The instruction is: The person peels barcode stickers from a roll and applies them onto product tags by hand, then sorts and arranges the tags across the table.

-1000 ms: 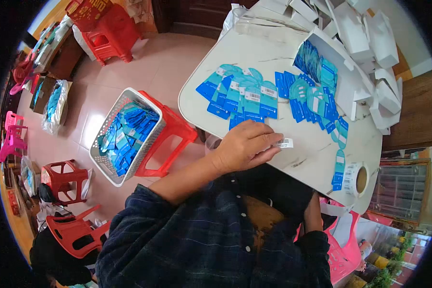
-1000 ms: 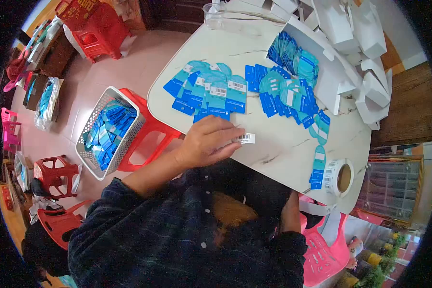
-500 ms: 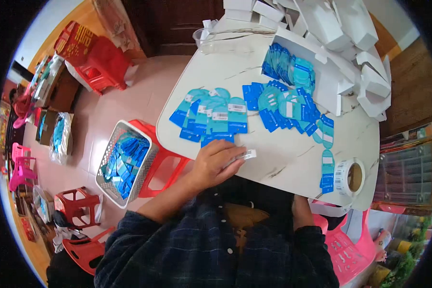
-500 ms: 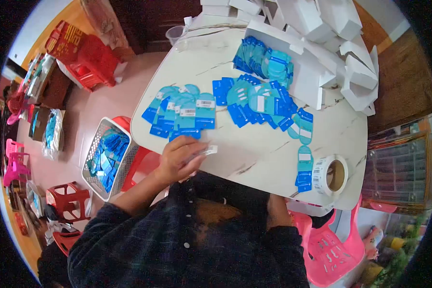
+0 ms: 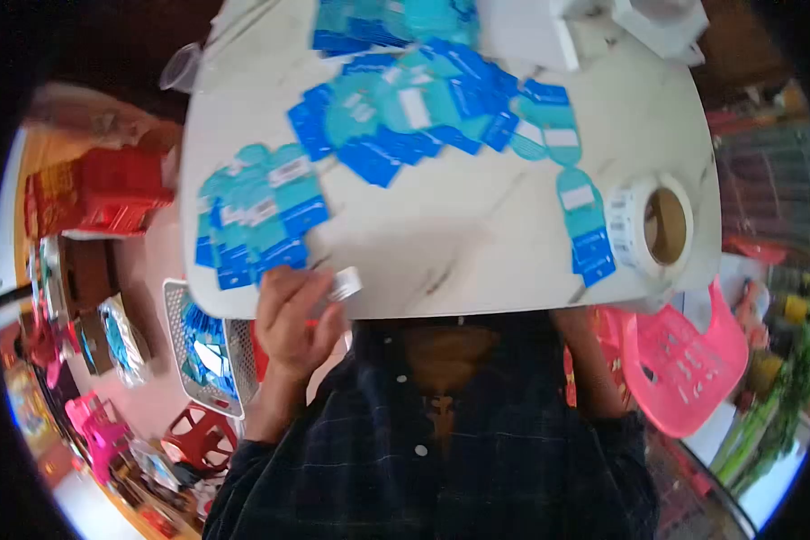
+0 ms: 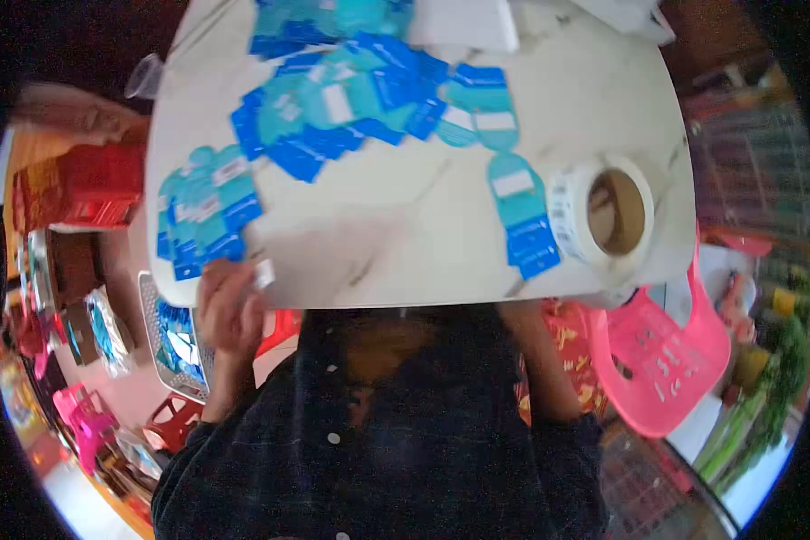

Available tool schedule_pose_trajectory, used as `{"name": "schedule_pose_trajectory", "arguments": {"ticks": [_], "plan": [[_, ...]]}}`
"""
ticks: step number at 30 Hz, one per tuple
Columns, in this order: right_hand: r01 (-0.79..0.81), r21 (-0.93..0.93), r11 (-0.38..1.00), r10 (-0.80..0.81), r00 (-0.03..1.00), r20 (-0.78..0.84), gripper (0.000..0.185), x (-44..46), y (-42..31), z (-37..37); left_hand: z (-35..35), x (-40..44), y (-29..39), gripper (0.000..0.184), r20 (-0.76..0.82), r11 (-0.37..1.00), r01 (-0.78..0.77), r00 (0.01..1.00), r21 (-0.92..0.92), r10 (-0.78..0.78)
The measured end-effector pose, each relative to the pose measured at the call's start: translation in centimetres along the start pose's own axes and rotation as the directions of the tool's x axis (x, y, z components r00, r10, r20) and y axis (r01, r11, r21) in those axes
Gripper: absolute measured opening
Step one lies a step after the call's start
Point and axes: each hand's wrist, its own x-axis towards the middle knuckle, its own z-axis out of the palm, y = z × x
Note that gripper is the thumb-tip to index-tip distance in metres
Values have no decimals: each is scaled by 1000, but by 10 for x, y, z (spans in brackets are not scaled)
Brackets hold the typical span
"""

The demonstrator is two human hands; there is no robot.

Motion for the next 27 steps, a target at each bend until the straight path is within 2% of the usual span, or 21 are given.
{"name": "schedule_pose_trajectory", "arguments": {"ticks": [1, 3, 4, 6, 7, 11, 16, 21, 27], "plan": [[5, -115, 993, -3, 1000, 16, 42, -5, -9, -10, 3, 4, 4, 26, -19, 999, 45, 999, -8, -46], [233, -292, 928, -209, 972, 111, 27, -16, -64, -58, 15, 13, 11, 26, 19, 998, 11, 1000, -58, -10], [209, -297, 932, -184, 977, 111, 27, -23, -77, -73, 22, 17, 15, 26, 26, 996, -20, 999, -84, 23], [448, -54, 892, -451, 892, -47, 26, -33, -96, -94, 32, 25, 22, 26, 32, 989, -83, 996, -126, 87], [433, -51, 900, -436, 899, -48, 26, -28, -108, -101, 37, 30, 26, 26, 47, 988, -81, 995, -133, 88], [453, -302, 839, -517, 836, -182, 36, 26, -148, -111, 62, 56, 44, 26, 130, 964, -210, 964, -160, 232], [381, -327, 865, -435, 893, -110, 45, 44, -157, -101, 63, 53, 42, 26, 170, 986, -146, 973, -78, 158], [395, -346, 851, -457, 881, -118, 50, 48, -150, -93, 66, 52, 43, 27, 184, 997, -66, 980, -45, 73], [392, -283, 875, -432, 897, -94, 48, 55, -154, -90, 66, 57, 45, 29, 180, 997, -59, 981, -43, 65]]}}
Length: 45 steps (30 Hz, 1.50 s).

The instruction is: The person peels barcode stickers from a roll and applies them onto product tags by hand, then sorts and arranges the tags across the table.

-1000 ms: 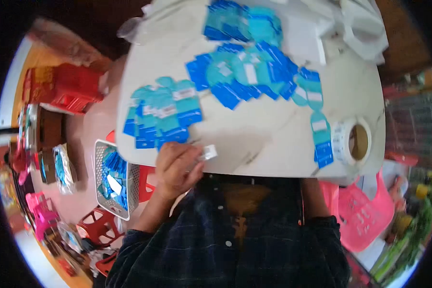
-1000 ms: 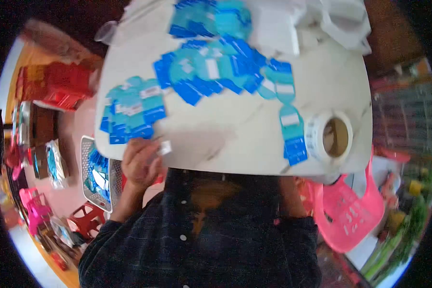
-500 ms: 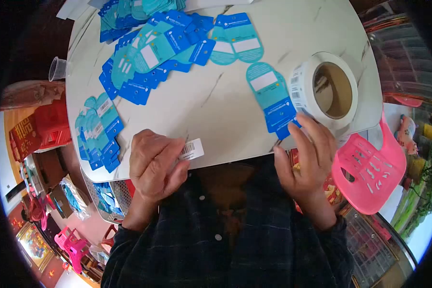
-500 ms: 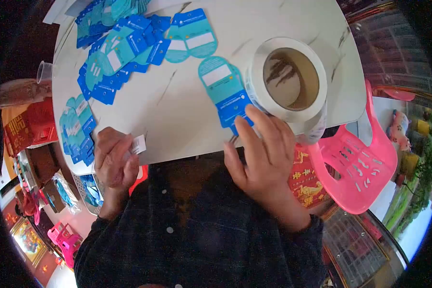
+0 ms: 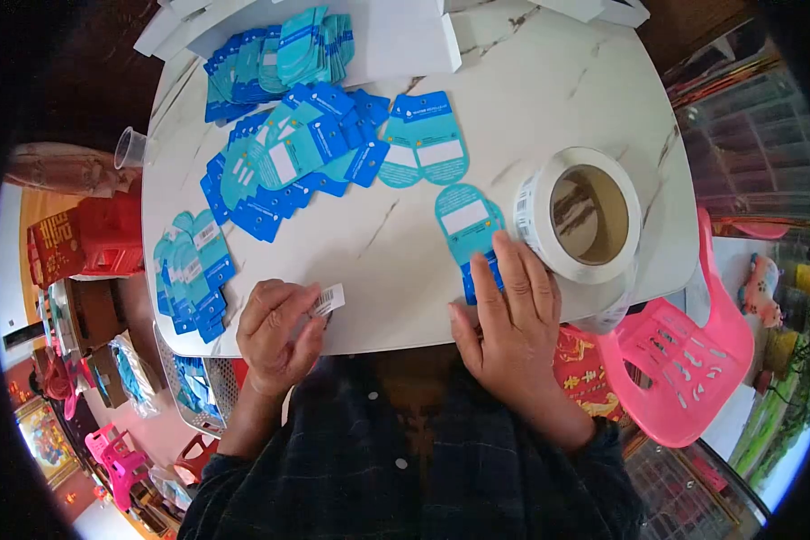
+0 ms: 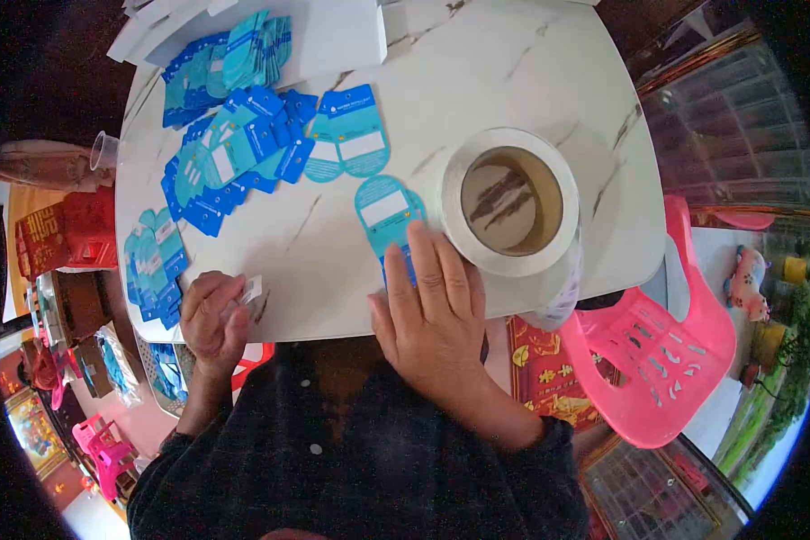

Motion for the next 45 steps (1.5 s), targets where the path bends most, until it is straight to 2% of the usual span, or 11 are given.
{"name": "schedule_pose_trajectory", "arguments": {"ticks": [5, 10, 13, 20, 25, 30, 34, 40, 45], "plan": [[21, -6, 1000, -20, 998, 60, 46, -3, -4, 3, 2, -5, 0, 31, -36, 999, 30, 999, -14, -31], [72, 70, 995, -79, 992, 97, 46, -7, -25, 9, 1, -4, -1, 32, -66, 999, 26, 997, -38, -28], [149, 90, 985, -159, 980, 122, 48, -9, -34, 13, 1, -4, -2, 33, -67, 998, 11, 998, -66, -16], [242, 140, 960, -256, 963, 91, 49, -3, -43, 23, -2, -3, -2, 33, -147, 996, -55, 988, -71, 45], [246, 103, 964, -256, 962, 95, 48, 6, -48, 24, -9, -4, -3, 34, -109, 997, -81, 991, -19, 78], [234, 87, 968, -243, 963, 116, 47, 15, -54, 25, -8, -3, -8, 35, -110, 990, -31, 994, -138, 15], [234, 77, 969, -242, 962, 127, 51, 17, -52, 28, -5, -4, -10, 34, -79, 983, -16, 997, -184, 2], [285, 107, 953, -296, 950, 101, 59, 20, -54, 29, -5, -7, -13, 33, -121, 981, -36, 993, -191, 13], [281, 45, 959, -285, 949, 136, 65, 25, -56, 29, -4, -6, -12, 33, -131, 973, -53, 991, -226, 24]]}}
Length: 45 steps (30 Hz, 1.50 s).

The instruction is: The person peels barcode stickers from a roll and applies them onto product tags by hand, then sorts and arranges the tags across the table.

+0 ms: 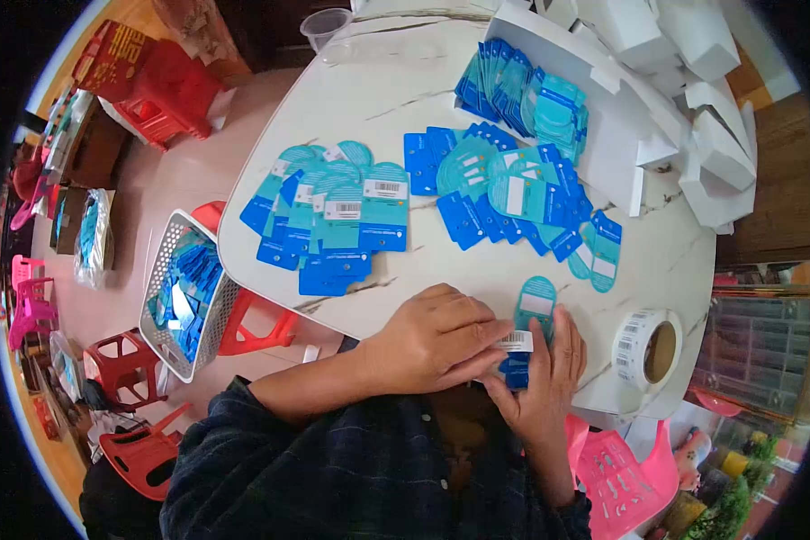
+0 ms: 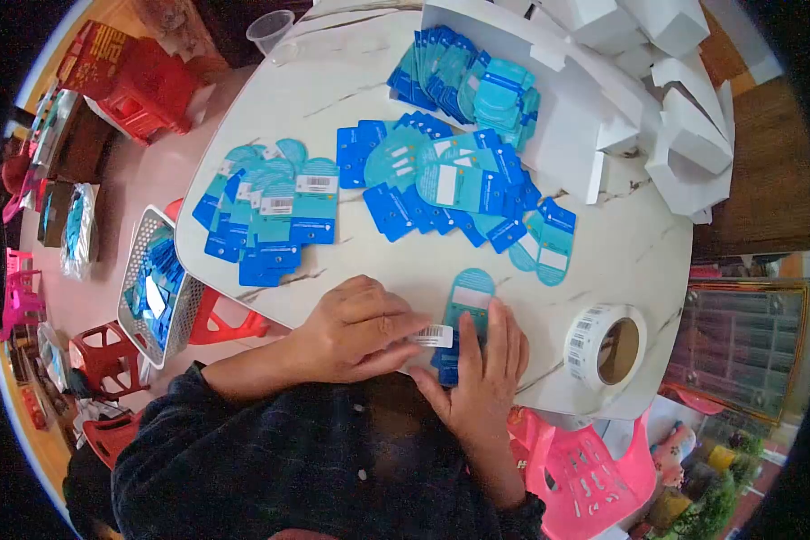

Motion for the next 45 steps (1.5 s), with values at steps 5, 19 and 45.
{"name": "schedule_pose_trajectory", "arguments": {"ticks": [5, 19, 45], "plan": [[5, -53, 999, -1, 997, 73, 66, -1, 2, 4, 2, -1, -1, 34, -27, 1000, -29, 999, -13, 28], [-10, -21, 1000, 9, 999, -52, 58, -3, 1, 8, 1, 0, 1, 34, 19, 1000, -2, 1000, 2, 2], [-73, 95, 993, 75, 997, -19, 56, 11, 7, 7, 0, 3, 3, 32, 68, 999, 28, 997, 40, -31]]}}
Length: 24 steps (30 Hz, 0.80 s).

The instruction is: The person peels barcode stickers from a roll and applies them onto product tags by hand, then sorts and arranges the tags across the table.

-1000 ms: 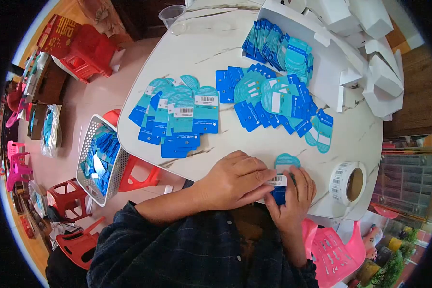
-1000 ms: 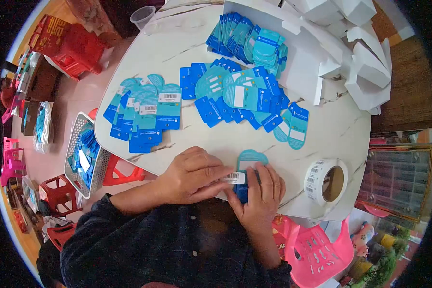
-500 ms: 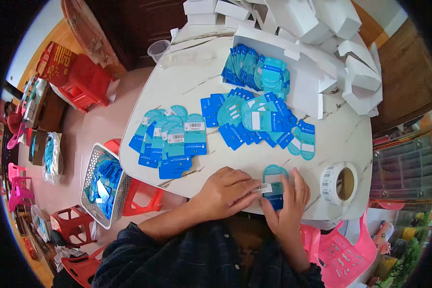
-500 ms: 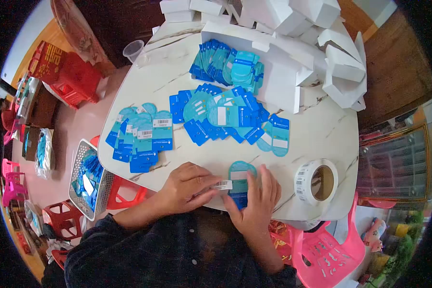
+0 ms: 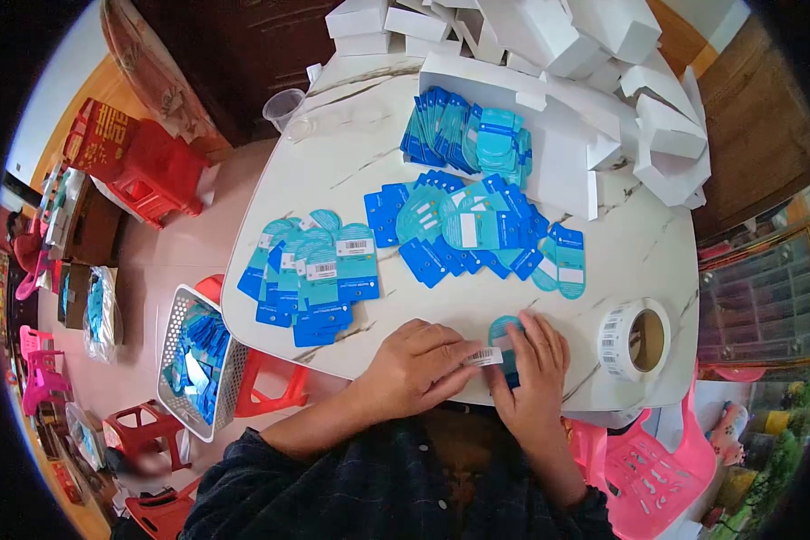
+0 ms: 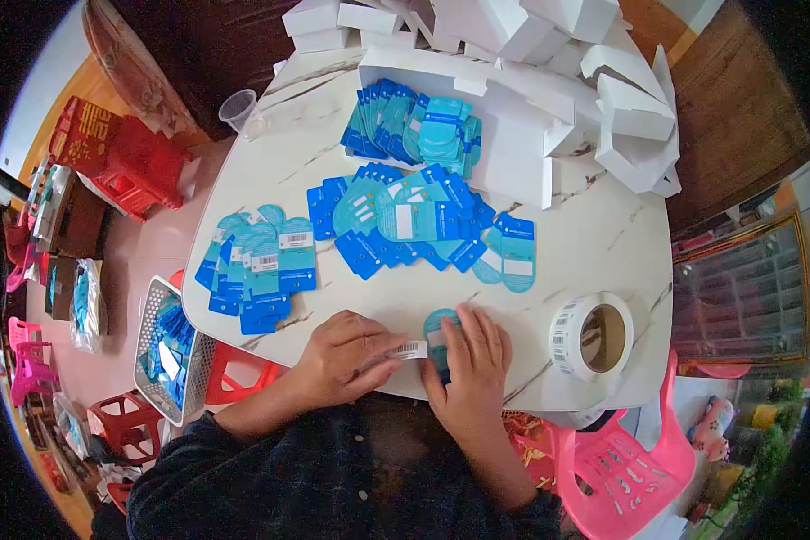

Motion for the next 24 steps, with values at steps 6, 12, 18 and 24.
{"name": "schedule_pose_trajectory", "arguments": {"ticks": [6, 12, 18, 24], "plan": [[4, 64, 998, -5, 1000, 12, 52, -1, 2, -1, 0, 0, 1, 32, -1, 1000, 15, 1000, 0, -15], [-2, 86, 996, 5, 1000, -27, 51, -1, 1, 0, 0, -1, -1, 31, -8, 999, 34, 999, 10, -34], [-33, 101, 994, 40, 997, -73, 51, -1, 1, 0, -1, -3, -2, 33, -2, 997, 82, 997, 1, -82], [-55, 89, 994, 64, 993, -98, 51, -4, 3, 4, 0, -3, 0, 35, -14, 990, 140, 990, 20, -140]]}}
